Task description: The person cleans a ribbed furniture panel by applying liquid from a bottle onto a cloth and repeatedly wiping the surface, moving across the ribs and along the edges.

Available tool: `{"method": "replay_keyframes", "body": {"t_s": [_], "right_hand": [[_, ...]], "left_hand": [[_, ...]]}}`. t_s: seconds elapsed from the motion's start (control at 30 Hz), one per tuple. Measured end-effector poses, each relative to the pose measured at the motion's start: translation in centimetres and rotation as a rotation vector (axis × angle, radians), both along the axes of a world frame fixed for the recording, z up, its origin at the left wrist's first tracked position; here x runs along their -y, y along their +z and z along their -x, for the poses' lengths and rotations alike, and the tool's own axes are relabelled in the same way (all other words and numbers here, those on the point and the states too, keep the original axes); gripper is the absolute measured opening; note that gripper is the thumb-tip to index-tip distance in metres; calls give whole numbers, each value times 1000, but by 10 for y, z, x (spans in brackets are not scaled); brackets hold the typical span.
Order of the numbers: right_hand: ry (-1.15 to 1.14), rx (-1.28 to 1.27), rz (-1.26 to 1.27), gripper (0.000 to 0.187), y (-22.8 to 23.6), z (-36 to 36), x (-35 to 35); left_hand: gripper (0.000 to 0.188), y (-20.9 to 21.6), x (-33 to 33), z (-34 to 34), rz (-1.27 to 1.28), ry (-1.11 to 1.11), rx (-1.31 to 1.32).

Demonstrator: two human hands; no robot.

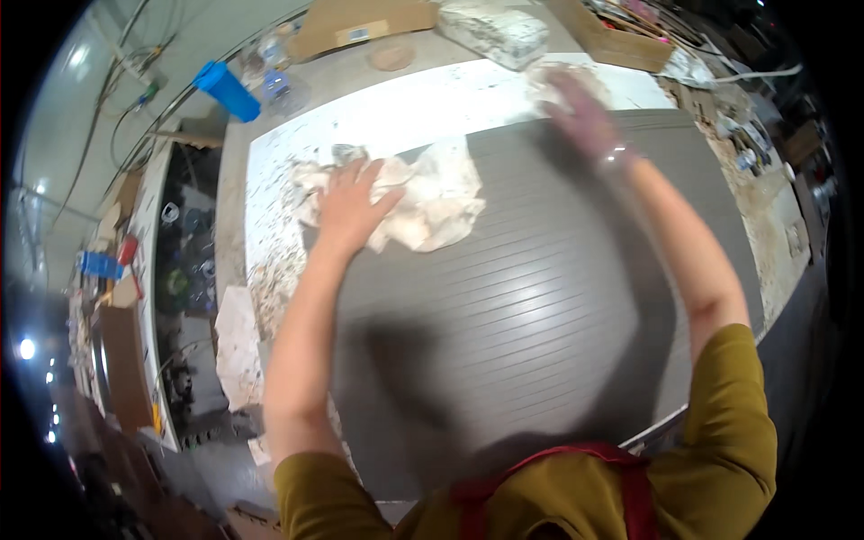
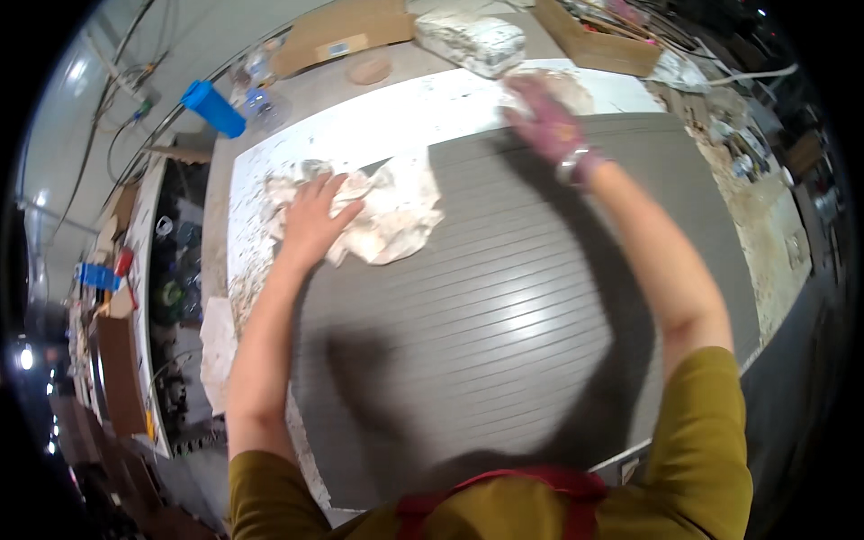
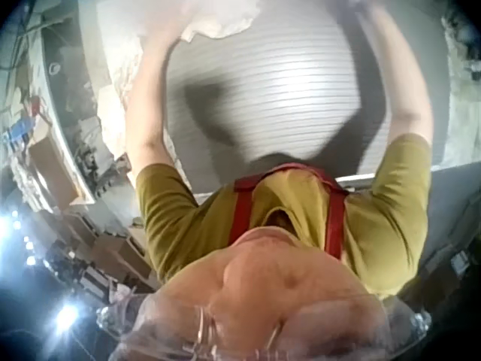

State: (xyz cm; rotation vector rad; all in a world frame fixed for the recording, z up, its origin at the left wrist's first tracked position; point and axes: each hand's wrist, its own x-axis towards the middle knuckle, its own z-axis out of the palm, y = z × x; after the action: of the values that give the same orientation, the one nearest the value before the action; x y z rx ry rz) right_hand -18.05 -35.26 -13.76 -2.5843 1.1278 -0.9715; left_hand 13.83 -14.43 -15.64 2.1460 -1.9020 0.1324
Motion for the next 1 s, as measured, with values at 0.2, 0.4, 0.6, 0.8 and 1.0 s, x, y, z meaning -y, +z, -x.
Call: {"method": "replay_keyframes", "body": {"t_s": [0.2,0.4,0.6,0.8,1.0], "right_hand": [[-316,-657,-4,53,-62,64,36],[-317,-743,-44,58,-67,74,52],[-278,-553,10,51,-43,55,21],[-330,-610,-80,53,-26,45,6],[-329,-630,-125,54,-29,45,10]], "left_hand": [[27,-17,76,108,323,-196,-305],[61,-11,81,163,14,-274,-224],[36,-43,-22,-52,19,282,188],[51,45,-13,-71,303,452,-431],[59,-13,57,120,-60,-33,-17]]}}
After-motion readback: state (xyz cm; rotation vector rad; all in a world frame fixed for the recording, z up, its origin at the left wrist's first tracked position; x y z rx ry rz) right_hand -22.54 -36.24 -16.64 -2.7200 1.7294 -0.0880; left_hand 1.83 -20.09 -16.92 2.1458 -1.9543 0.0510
